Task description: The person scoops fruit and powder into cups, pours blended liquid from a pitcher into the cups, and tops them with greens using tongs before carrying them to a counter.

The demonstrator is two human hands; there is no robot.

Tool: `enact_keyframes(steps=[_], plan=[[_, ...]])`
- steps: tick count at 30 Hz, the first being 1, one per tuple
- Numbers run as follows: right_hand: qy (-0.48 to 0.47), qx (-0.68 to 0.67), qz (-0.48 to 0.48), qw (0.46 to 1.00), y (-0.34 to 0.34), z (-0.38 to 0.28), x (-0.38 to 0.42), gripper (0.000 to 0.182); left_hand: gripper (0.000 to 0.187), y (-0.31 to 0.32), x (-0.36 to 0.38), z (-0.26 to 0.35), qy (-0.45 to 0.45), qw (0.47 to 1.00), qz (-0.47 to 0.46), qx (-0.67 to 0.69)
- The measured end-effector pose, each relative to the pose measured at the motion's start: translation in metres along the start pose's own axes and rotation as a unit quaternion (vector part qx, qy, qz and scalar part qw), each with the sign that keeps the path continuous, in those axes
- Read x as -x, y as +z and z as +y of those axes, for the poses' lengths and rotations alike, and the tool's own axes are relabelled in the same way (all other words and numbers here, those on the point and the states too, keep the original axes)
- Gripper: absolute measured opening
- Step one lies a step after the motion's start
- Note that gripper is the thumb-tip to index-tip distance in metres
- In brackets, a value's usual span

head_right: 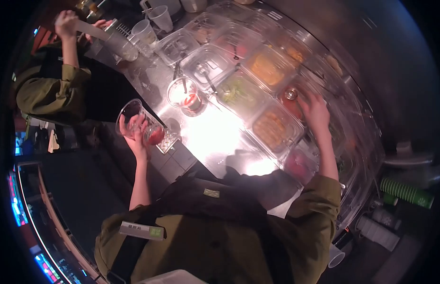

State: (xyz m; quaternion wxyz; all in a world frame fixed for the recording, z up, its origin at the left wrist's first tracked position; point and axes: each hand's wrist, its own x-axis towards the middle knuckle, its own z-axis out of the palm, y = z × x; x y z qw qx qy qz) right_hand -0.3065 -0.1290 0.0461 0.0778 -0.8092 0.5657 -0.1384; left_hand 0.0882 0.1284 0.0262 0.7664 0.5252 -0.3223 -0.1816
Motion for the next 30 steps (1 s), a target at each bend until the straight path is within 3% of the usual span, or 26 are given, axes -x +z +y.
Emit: enact_keyframes(steps=[2,6,7,9,11,16,18,22,23,25,28,29,30], plan=[[-0.115,-0.058,-0.005,0.992,0.03,-0.041,-0.04,0.035,0.074,-0.008,-0.028,-0.015,0.001,1.0,0.011,-0.005],[-0.2,-0.15,-0.126,0.96,0.102,-0.159,-0.123,0.032,0.08,-0.014,-0.084,-0.059,-0.048,0.999,-0.01,0.009],[-0.219,-0.167,-0.119,0.954,0.125,-0.186,-0.141,0.027,0.083,-0.015,-0.097,-0.069,-0.041,0.999,-0.024,-0.007],[-0.26,-0.113,-0.175,0.943,0.175,-0.231,-0.183,0.027,0.086,-0.018,-0.119,-0.087,-0.046,0.997,-0.059,-0.02],[-0.283,-0.089,-0.145,0.944,0.217,-0.277,-0.21,0.025,0.09,-0.014,-0.138,-0.086,-0.063,0.994,-0.081,-0.03],[-0.302,-0.008,-0.182,0.936,0.242,-0.361,-0.246,0.028,0.09,-0.037,-0.174,-0.108,-0.082,0.987,-0.137,-0.027],[-0.278,-0.032,-0.185,0.942,0.253,-0.368,-0.255,0.029,0.089,-0.043,-0.183,-0.115,-0.129,0.983,-0.114,-0.07],[-0.255,-0.141,-0.21,0.933,0.256,-0.356,-0.263,0.031,0.082,-0.045,-0.198,-0.131,-0.084,0.988,-0.132,-0.013],[-0.252,-0.163,-0.204,0.932,0.244,-0.348,-0.259,0.031,0.079,-0.046,-0.199,-0.137,-0.108,0.983,-0.126,-0.082],[-0.221,-0.17,-0.198,0.94,0.216,-0.326,-0.248,0.03,0.079,-0.04,-0.201,-0.141,-0.083,0.982,-0.148,-0.082],[-0.197,-0.223,-0.118,0.947,0.191,-0.258,-0.224,0.028,0.08,-0.027,-0.202,-0.135,-0.115,0.971,-0.166,-0.127],[-0.208,-0.177,-0.047,0.961,0.192,-0.227,-0.216,0.025,0.078,-0.025,-0.202,-0.136,-0.118,0.967,-0.176,-0.14],[-0.161,-0.179,-0.014,0.97,0.178,-0.201,-0.202,0.025,0.077,-0.026,-0.204,-0.138,-0.107,0.967,-0.183,-0.143]])
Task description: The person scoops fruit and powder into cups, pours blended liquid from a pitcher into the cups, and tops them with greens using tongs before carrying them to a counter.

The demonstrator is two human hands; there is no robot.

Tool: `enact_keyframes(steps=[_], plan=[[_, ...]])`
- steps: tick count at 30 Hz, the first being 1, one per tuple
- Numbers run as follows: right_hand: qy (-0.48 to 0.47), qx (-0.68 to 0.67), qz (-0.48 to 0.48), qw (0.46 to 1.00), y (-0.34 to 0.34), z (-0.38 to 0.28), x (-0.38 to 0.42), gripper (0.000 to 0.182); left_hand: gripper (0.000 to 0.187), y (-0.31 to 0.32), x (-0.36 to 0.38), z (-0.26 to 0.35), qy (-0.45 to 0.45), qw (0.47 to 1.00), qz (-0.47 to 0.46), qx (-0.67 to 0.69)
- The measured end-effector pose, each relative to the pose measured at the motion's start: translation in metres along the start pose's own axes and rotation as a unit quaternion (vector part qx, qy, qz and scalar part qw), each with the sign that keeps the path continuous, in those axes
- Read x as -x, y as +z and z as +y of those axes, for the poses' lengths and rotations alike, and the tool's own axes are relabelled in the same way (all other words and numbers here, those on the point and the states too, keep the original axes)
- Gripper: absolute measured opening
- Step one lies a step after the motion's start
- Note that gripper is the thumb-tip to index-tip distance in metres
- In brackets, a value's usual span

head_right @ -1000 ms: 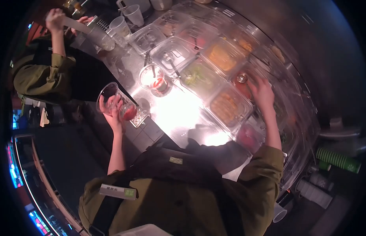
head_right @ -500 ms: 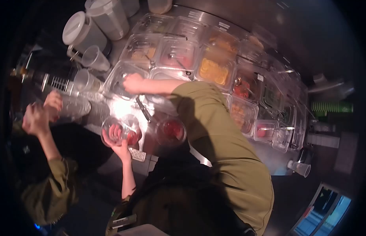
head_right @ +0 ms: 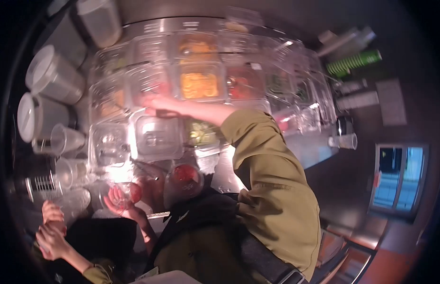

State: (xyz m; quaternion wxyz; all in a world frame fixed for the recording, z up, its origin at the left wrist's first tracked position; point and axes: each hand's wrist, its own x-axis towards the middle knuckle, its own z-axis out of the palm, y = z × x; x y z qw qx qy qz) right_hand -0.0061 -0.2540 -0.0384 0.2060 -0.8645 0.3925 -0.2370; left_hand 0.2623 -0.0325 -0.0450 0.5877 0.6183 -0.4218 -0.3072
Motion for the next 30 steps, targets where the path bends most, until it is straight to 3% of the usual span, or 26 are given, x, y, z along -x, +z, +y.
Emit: enact_keyframes(steps=[4,5,8,10,14,17,20,22,25,27,29,30], plan=[[0.239,0.105,0.152,0.953,-0.082,0.055,0.106,0.024,0.071,-0.01,-0.004,-0.008,0.097,0.995,0.023,-0.015],[0.332,0.174,0.128,0.918,-0.105,0.065,0.131,0.023,0.07,-0.013,-0.006,-0.008,0.125,0.991,0.032,-0.022],[0.465,0.259,0.221,0.817,-0.157,0.122,0.187,0.021,0.067,-0.019,-0.006,0.0,0.178,0.979,0.084,-0.057],[0.49,0.282,0.2,0.801,-0.184,0.163,0.2,0.018,0.072,-0.014,0.004,0.021,0.174,0.97,0.139,-0.1],[0.252,0.362,0.118,0.89,-0.194,0.248,0.185,0.014,0.063,-0.006,0.038,0.053,0.188,0.949,0.223,-0.123],[0.179,0.374,0.036,0.909,-0.193,0.283,0.164,0.015,0.049,0.007,0.067,0.099,0.217,0.928,0.284,-0.106],[0.157,0.385,-0.021,0.909,-0.203,0.295,0.15,0.017,0.057,0.041,0.094,0.156,0.268,0.906,0.316,-0.082],[0.167,0.383,-0.115,0.901,-0.215,0.287,0.143,0.019,0.061,0.069,0.106,0.182,0.297,0.911,0.26,-0.117],[0.23,0.361,-0.147,0.892,-0.259,0.228,0.153,0.019,0.068,0.111,0.119,0.213,0.325,0.912,0.174,-0.181],[0.276,0.369,-0.167,0.872,-0.281,0.215,0.184,0.017,0.08,0.161,0.129,0.225,0.294,0.941,0.09,-0.145],[0.27,0.404,-0.109,0.867,-0.294,0.229,0.235,0.018,0.078,0.209,0.129,0.22,0.239,0.967,0.004,-0.088],[0.326,0.416,-0.141,0.837,-0.304,0.223,0.251,0.019,0.076,0.233,0.126,0.213,0.188,0.981,-0.037,-0.04]])
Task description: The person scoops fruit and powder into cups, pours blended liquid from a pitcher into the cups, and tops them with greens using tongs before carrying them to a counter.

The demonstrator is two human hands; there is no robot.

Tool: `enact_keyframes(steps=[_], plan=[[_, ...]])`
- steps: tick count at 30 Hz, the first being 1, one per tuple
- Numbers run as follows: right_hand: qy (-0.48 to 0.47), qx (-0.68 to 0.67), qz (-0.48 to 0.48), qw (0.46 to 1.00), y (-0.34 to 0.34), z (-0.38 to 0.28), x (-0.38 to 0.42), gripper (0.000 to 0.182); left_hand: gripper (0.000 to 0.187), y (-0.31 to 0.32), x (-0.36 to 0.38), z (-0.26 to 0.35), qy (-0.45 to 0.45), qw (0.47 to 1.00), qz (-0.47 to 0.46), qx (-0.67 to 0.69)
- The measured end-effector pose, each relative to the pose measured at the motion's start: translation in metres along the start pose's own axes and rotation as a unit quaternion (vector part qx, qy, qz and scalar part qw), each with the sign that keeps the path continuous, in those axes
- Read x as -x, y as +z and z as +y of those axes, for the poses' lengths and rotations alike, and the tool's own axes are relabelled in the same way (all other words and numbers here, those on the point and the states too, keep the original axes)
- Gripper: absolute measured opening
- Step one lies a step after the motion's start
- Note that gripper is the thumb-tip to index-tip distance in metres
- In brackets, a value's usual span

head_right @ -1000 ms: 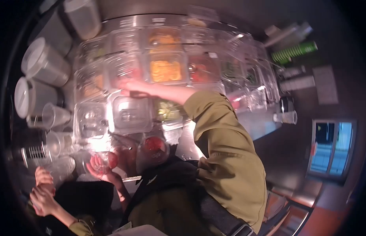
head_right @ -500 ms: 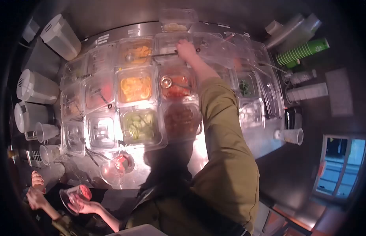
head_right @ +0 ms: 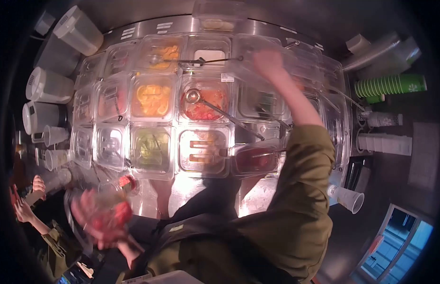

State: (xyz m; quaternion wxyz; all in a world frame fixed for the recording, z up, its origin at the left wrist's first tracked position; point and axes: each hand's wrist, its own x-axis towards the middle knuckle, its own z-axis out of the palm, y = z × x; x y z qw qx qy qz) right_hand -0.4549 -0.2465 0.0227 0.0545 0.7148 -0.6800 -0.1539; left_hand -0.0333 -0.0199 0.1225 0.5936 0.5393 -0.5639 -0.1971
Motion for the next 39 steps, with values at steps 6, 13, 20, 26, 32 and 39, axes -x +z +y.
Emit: enact_keyframes(steps=[6,13,20,26,32,39], plan=[[0.036,0.067,0.018,0.997,0.05,0.06,0.029,0.02,0.07,0.122,-0.014,-0.091,-0.248,0.905,-0.103,0.33],[-0.181,-0.326,-0.026,0.928,-0.009,-0.073,-0.013,0.029,0.079,0.171,-0.037,-0.111,-0.314,0.847,-0.133,0.408],[-0.038,-0.5,0.191,0.844,0.049,-0.079,-0.11,0.03,0.084,0.168,-0.043,-0.119,-0.316,0.81,-0.192,0.456],[-0.114,-0.169,0.092,0.975,0.063,-0.063,-0.084,0.021,0.1,0.166,-0.052,-0.135,-0.322,0.729,-0.232,0.558],[-0.153,-0.071,0.138,0.976,0.075,-0.07,-0.084,0.013,0.104,0.174,-0.058,-0.138,-0.324,0.73,-0.241,0.552],[-0.164,-0.038,0.218,0.961,0.061,-0.064,-0.082,0.011,0.094,0.174,-0.064,-0.144,-0.273,0.839,-0.258,0.393]])
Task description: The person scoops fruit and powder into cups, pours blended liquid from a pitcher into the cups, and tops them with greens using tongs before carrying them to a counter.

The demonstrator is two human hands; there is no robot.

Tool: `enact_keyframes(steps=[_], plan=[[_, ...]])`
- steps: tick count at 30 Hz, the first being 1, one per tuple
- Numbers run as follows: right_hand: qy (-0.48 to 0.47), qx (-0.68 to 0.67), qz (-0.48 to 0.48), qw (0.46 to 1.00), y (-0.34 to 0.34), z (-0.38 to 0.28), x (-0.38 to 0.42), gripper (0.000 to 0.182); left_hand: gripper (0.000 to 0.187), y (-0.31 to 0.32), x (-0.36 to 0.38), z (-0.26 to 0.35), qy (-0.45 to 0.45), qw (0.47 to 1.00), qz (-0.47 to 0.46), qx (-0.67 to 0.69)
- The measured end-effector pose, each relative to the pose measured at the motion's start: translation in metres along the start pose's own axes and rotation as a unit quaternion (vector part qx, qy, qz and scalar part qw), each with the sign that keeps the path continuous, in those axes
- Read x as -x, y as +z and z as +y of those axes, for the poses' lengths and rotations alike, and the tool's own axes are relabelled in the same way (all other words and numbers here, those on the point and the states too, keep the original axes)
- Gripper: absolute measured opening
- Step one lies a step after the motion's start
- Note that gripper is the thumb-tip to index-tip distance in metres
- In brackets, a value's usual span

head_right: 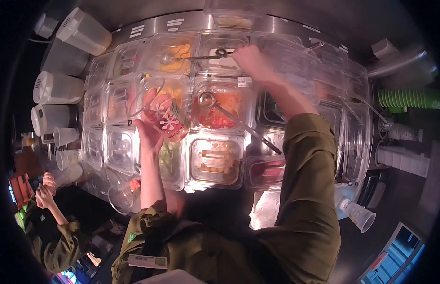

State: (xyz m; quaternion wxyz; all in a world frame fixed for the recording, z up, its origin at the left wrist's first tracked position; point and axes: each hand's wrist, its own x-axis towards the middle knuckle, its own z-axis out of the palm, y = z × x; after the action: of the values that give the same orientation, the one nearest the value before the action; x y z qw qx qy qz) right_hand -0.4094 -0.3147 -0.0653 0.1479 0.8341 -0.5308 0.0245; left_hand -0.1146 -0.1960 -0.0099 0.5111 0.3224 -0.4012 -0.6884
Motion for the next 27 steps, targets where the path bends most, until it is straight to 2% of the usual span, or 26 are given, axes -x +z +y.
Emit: enact_keyframes(steps=[2,5,8,11,14,17,18,21,27], plan=[[-0.034,-0.011,0.036,0.999,0.015,-0.005,-0.001,0.01,0.088,-0.006,0.0,-0.002,-0.008,1.0,-0.004,-0.028],[-0.066,-0.058,-0.003,0.996,0.008,-0.007,-0.002,0.011,0.089,-0.001,-0.004,-0.001,-0.045,0.998,0.03,-0.033],[-0.019,-0.148,-0.115,0.982,-0.004,-0.002,0.003,0.013,0.087,-0.006,-0.007,-0.009,-0.021,0.999,-0.012,-0.044],[0.066,-0.251,-0.137,0.956,-0.02,0.004,0.011,0.017,0.083,0.0,-0.013,-0.015,-0.049,0.998,0.004,-0.044],[0.156,-0.391,-0.16,0.893,-0.019,0.018,0.02,0.019,0.075,0.002,-0.021,-0.026,-0.02,0.997,-0.037,-0.068],[0.184,-0.468,-0.137,0.854,-0.023,0.031,0.029,0.019,0.069,0.017,-0.028,-0.023,-0.065,0.986,-0.05,-0.144],[0.185,-0.47,-0.133,0.853,-0.024,0.037,0.033,0.019,0.065,0.022,-0.031,-0.026,-0.072,0.986,-0.045,-0.144],[0.209,-0.469,-0.129,0.848,-0.034,0.052,0.047,0.018,0.067,0.043,-0.04,-0.029,-0.1,0.965,-0.07,-0.232],[0.251,-0.424,-0.116,0.862,-0.09,0.076,0.075,0.019,0.079,0.072,-0.069,-0.053,-0.149,0.949,-0.072,-0.27]])
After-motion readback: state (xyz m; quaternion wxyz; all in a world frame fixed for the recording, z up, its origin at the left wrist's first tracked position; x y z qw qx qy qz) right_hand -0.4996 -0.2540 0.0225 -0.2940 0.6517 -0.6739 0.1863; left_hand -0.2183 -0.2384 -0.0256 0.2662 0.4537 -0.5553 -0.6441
